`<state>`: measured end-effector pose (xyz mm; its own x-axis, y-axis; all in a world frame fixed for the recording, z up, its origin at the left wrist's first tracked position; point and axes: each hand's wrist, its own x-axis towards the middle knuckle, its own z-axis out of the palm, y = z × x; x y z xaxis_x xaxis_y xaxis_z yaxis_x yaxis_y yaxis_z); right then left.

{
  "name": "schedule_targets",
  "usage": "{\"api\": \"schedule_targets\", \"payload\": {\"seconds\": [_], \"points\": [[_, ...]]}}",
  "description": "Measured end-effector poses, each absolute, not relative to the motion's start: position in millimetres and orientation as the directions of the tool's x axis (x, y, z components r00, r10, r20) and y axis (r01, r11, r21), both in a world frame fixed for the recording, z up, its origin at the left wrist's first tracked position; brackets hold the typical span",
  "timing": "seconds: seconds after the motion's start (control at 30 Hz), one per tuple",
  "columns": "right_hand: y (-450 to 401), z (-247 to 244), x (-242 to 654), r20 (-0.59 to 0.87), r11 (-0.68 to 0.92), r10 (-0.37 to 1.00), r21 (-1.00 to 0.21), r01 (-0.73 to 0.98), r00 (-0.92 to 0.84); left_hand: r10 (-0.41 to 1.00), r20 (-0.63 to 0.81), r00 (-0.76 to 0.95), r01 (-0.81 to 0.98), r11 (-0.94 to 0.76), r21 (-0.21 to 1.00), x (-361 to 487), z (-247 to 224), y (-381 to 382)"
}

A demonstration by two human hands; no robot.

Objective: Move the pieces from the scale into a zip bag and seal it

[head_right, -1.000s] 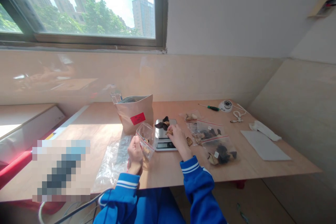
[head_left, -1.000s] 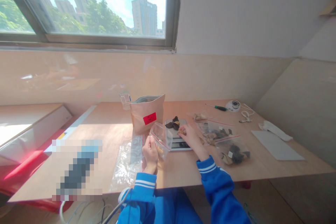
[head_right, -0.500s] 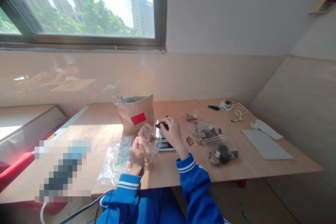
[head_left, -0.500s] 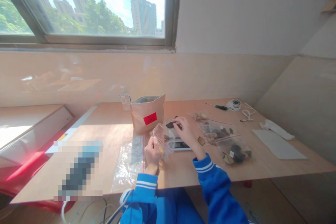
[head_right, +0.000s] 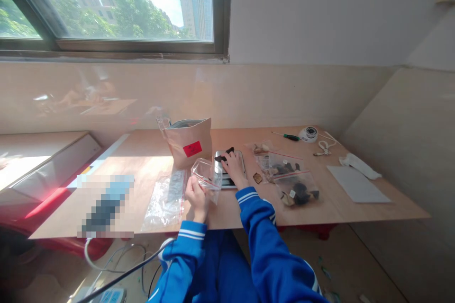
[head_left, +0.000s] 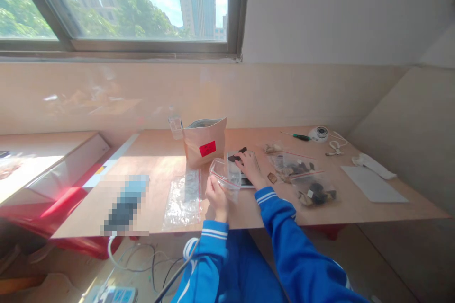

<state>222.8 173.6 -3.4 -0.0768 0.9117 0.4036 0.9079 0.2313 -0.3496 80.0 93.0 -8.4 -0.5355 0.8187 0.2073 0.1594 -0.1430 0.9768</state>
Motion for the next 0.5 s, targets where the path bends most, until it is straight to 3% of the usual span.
{"api": "schedule_targets", "payload": {"seconds": [0.37, 0.5], "points": [[170.4, -3.2, 225.1, 0.438, 0.273, 0.892, -0.338, 0.901, -0.106, 0.838, 0.244, -0.489, 0.178, -0.178, 0.968, 81.9, -10.0, 93.3], [168.0, 1.9, 226.0, 0.461, 0.296, 0.885, -0.447, 0.844, -0.066, 0.834, 0.283, -0.474, 0.225, -0.197, 0.954, 66.2, -3.7, 117.1]]}}
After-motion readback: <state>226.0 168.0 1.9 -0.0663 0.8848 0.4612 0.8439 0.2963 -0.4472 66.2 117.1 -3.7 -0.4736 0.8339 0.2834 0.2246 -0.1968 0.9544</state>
